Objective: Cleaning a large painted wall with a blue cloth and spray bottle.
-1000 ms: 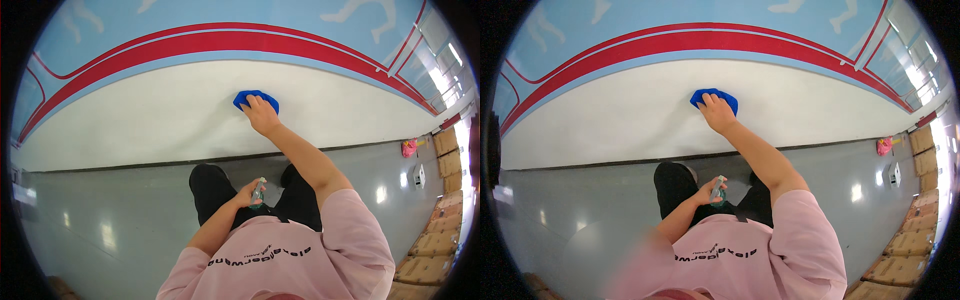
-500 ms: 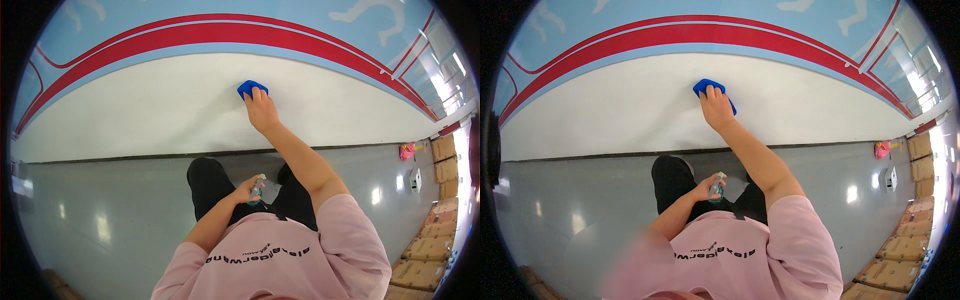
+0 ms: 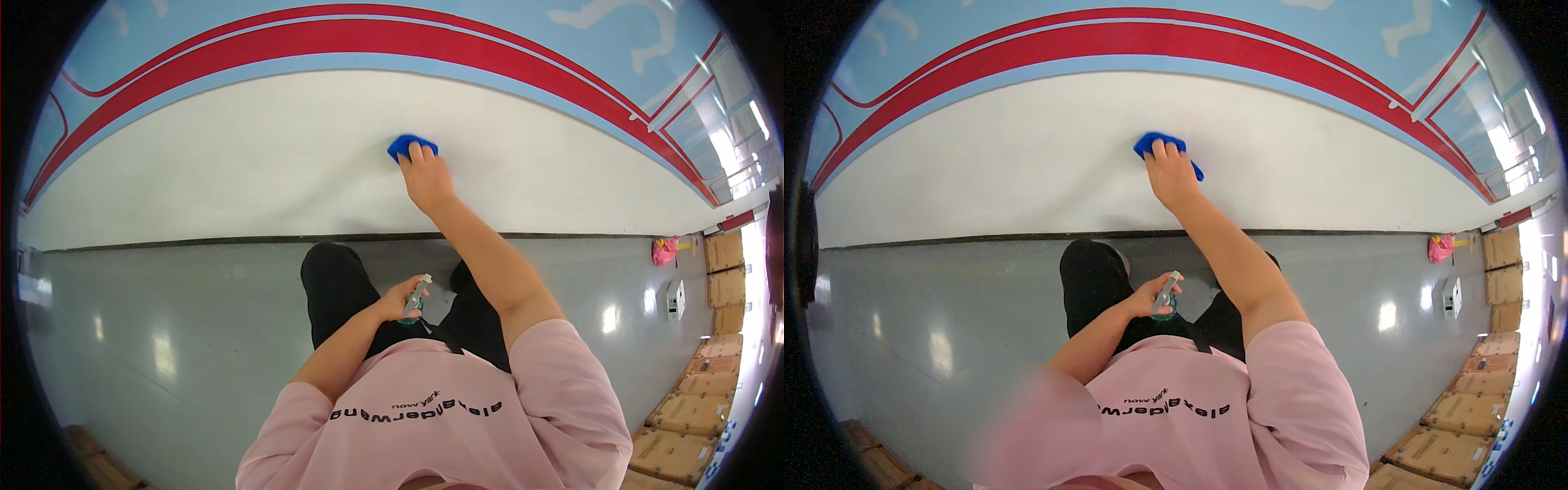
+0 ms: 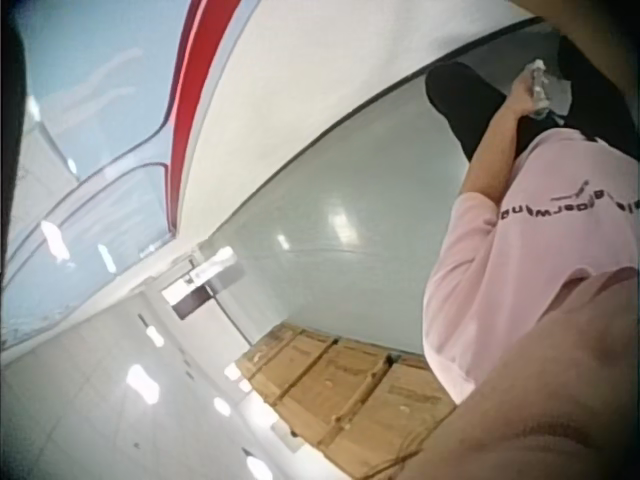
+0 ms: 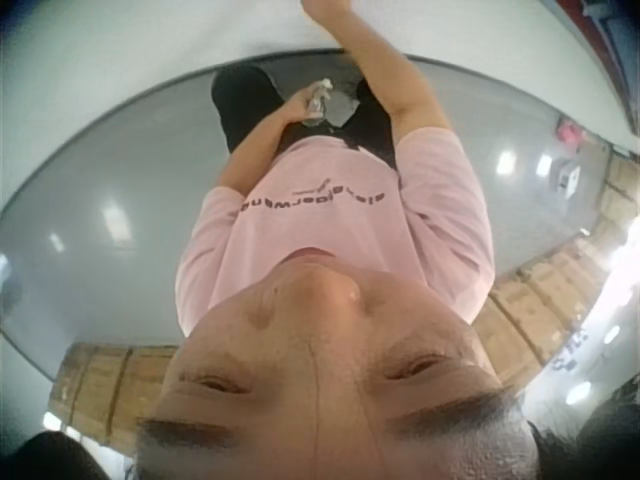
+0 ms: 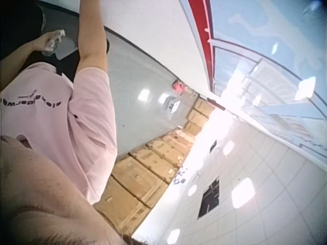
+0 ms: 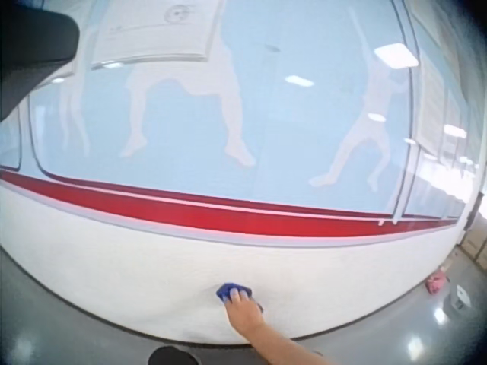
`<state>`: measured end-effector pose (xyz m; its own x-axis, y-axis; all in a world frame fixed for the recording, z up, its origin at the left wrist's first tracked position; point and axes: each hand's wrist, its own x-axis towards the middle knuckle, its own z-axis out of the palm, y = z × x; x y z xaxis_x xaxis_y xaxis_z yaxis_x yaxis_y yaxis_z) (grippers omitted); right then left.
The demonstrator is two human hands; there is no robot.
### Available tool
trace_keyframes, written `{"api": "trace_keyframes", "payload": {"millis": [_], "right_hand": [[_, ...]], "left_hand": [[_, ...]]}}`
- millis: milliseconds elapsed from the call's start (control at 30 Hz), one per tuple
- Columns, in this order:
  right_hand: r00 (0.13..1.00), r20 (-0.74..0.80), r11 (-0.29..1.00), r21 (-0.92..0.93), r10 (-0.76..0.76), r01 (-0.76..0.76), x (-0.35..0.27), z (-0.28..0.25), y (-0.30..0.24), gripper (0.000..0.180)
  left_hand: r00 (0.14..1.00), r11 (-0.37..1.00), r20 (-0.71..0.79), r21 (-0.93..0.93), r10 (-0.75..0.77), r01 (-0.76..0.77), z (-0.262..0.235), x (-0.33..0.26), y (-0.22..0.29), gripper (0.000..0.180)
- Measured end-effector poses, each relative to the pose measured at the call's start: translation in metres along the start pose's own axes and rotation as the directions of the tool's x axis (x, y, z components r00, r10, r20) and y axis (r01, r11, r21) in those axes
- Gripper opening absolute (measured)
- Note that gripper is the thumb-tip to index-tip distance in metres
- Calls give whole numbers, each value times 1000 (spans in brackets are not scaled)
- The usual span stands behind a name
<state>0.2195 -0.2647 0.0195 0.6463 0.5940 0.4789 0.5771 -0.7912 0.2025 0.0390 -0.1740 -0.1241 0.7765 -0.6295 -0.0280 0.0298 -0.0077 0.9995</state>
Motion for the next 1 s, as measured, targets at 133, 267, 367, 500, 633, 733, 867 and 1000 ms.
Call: {"api": "trace_keyframes", "payload": {"millis": [133, 267, 367, 500, 633, 733, 867, 1000], "right_hand": [[961, 266, 993, 70, 73, -95, -36, 17, 4, 32], [988, 103, 982, 136, 115, -129, -27, 1, 5, 31], [987, -149, 983, 180, 67, -40, 14, -41, -5, 30], [967, -251, 986, 164, 41, 0, 53, -45, -6, 28], [958, -271, 986, 112, -92, 127, 46, -11, -17, 22], [987, -28, 974, 158, -159, 162, 18, 15, -20, 20], [907, 404, 955, 202, 121, -217, -88, 85, 22, 27], [614, 720, 612, 336, 324, -716, -168, 63, 23, 32]], "left_hand": [[999, 1000, -32, 14, 11, -11, 1, -2, 0, 68], [1000, 999, -18, 35, 10, -9, -2, -3, -3, 68], [1000, 1000, 4, 13, -10, 10, -4, -4, -4, 68], [1000, 1000, 12, -29, -8, 9, -2, 0, -6, 68], [1000, 997, 9, -71, -13, 14, -2, -1, -5, 68], [999, 999, 2, -7, -44, 44, -3, -5, -7, 67], [999, 998, 2, -52, -46, 46, 5, 4, 0, 67], [997, 998, -45, 20, -65, 66, 1, -8, -1, 68]]}}
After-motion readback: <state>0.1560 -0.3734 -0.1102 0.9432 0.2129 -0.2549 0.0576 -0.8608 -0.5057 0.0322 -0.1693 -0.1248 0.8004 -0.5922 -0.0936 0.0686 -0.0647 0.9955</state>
